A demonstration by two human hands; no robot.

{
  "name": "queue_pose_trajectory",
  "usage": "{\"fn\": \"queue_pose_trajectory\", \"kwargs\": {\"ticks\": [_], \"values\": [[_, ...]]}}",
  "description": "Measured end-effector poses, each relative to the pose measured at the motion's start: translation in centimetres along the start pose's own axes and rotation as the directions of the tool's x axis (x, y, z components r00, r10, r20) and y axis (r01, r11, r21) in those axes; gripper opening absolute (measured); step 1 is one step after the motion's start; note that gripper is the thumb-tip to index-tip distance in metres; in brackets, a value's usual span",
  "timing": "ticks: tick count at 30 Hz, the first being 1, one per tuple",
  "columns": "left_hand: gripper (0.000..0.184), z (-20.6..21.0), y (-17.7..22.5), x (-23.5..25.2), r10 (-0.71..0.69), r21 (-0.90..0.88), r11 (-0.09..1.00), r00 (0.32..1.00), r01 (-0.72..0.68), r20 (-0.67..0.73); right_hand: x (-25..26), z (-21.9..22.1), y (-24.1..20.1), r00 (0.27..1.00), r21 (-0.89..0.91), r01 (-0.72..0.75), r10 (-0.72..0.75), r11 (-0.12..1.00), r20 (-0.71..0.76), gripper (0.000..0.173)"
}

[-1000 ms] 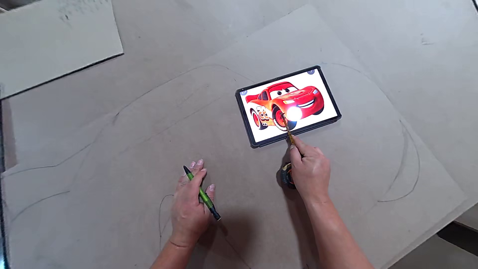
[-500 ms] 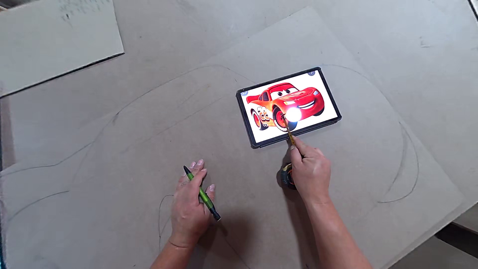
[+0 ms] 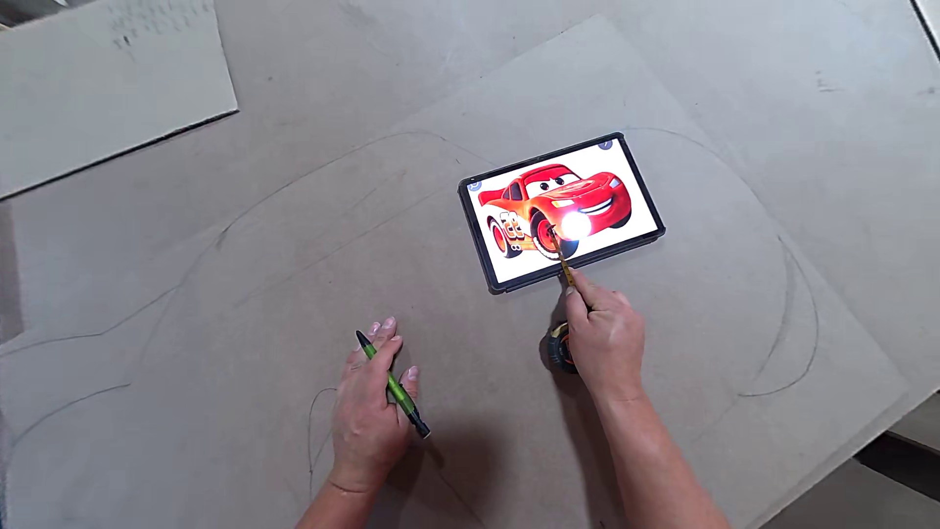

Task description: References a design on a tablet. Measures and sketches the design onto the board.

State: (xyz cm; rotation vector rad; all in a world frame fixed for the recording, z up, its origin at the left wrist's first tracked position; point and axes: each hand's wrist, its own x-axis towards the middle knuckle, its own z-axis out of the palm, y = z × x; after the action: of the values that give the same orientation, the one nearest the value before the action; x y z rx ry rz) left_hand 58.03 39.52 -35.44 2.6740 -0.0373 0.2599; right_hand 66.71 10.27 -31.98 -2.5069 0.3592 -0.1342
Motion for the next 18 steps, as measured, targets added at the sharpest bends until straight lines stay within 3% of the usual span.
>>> {"fn": "queue_pose_trajectory", "kwargs": {"ticks": [18], "values": [[0.049,-0.12,0.26,0.14,-0.006,-0.014,1.000,1.000,0.006,0.004,-0.10,-0.12,0.16,1.000,0.010,-0.003,0.003,1.000,0.021,0.034]]}}
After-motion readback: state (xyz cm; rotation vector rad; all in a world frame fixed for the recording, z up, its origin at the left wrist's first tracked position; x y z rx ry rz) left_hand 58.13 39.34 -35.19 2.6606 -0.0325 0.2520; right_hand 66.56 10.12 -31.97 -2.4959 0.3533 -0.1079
